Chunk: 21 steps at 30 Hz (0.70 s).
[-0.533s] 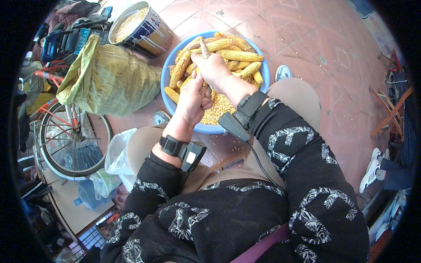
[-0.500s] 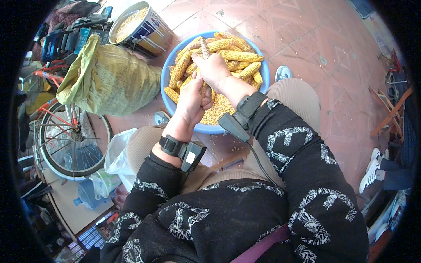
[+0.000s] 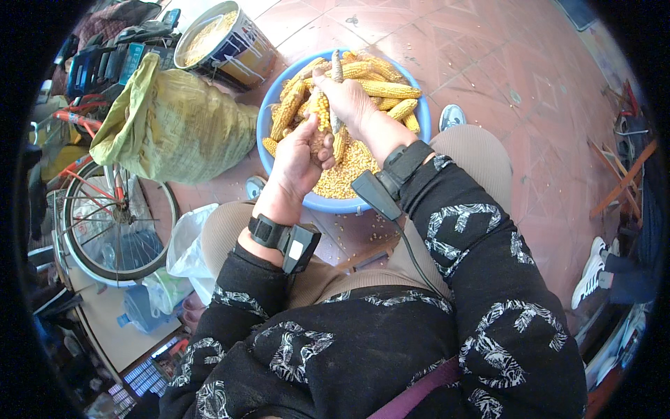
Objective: The person sits and repeatedly shucks dried corn cobs by hand, removing kernels into a blue basin. The person handles multiple cobs one at a time, rotating them to strip kernels until the cob is bare, then places the cob back into the basin.
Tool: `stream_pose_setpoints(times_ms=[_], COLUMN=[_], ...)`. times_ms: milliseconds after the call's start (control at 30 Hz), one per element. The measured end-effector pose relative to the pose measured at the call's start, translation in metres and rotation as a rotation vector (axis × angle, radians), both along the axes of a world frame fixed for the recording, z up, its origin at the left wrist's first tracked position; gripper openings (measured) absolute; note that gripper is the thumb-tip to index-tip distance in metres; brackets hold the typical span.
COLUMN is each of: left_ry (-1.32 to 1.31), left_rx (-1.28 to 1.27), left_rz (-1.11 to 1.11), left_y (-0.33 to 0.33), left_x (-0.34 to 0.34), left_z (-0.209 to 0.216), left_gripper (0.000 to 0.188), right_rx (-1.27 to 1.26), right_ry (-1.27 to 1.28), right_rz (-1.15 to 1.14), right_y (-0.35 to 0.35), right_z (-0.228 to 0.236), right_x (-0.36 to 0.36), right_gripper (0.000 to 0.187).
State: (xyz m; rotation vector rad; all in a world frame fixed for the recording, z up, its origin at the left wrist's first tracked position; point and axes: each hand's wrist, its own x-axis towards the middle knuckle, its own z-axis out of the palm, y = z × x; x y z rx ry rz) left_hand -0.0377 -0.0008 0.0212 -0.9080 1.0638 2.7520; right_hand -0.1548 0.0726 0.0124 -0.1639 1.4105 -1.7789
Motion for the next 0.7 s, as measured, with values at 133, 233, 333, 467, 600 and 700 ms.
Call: stream_pose_setpoints(times_ms=[133,233,333,467,600,700], left_ry=[-0.060,-0.046,-0.028,0.023,0.053,0.062], left_rx=[-0.391,-0.757,-1.009,-0.863,-0.405,-0.162], left_rz=[0.003,-0.016,-0.040,-0.037,-0.019,0.000], left_y=[0.006,0.015,0.021,0.021,0.020,0.012], left_x=[0.000,-0.005,-0.008,-0.006,0.000,0.001], left_z=[-0.003,-0.011,-0.017,-0.014,0.000,0.006], left_gripper=[0.022,0.030,0.039,0.032,0.026,0.026], right_rx=[-0.023,0.076,0.202,0.138,0.335,0.251], right_ry=[-0.023,0.019,0.287,0.265,0.471,0.374], right_rz=[0.010,-0.074,-0.154,-0.165,-0.162,-0.126], right_y=[0.002,-0.001,-0.003,-0.003,-0.005,-0.005], right_z=[0.004,0.004,0.003,-0.003,-0.007,-0.003], right_x=[-0.003,0.003,0.007,0.007,0.000,-0.004], right_gripper=[0.047,0.045,0.044,0.047,0.045,0.043])
